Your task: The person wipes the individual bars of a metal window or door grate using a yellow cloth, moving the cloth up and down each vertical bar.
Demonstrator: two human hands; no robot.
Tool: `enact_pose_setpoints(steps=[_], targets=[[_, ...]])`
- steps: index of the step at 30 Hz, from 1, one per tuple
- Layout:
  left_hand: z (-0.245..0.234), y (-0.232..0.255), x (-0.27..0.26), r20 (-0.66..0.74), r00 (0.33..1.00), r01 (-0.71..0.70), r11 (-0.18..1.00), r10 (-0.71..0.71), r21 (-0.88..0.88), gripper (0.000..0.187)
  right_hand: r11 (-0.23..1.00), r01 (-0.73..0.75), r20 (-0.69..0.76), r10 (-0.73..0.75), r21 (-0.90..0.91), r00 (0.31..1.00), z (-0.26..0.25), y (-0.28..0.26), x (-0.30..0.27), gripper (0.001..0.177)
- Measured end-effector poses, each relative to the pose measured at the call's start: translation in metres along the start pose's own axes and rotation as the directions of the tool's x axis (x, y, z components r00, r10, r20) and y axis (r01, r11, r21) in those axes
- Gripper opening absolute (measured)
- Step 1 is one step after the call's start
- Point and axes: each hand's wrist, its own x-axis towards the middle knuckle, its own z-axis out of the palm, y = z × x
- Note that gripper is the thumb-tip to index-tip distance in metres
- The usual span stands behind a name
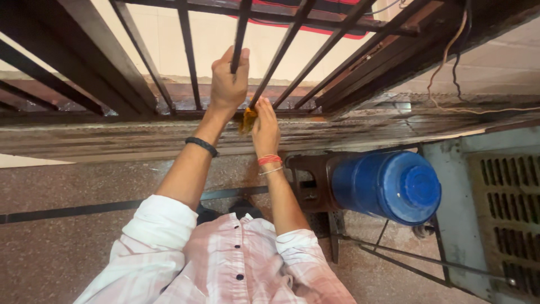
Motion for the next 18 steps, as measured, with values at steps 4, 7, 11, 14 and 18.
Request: enact_pose_setpoints(steps=[4,7,11,14,18], targets=[[-0.004,0.002,-0.001,0.015,0.999,0.028,0.999,-0.028,-0.021,0.039,1.000,-0.004,-0.025,0.005,0.014,1.000,0.001,-0.004,-0.001,0.040],[-0.006,0.001,-0.001,0.063,0.995,0.079,0.996,-0.077,-0.033,0.039,0.999,-0.040,-0.020,0.040,0.006,0.999,0.005,-0.003,-0.004,0.037],[-0.012,0.002,-0.001,0.128,0.981,0.153,0.987,-0.146,-0.047,0.037,1.000,-0.012,-0.052,0.011,-0.008,0.999,0.015,0.005,-0.005,0.042],[-0.014,0.007,-0.001,0.115,0.984,0.140,0.989,-0.133,-0.049,0.035,1.000,-0.019,-0.066,0.020,0.015,0.998,0.020,0.010,-0.008,0.043],[-0.019,0.011,-0.001,0.144,0.967,0.218,0.976,-0.212,-0.028,0.032,1.000,-0.004,-0.070,0.004,-0.007,0.998,0.026,0.012,-0.009,0.045]])
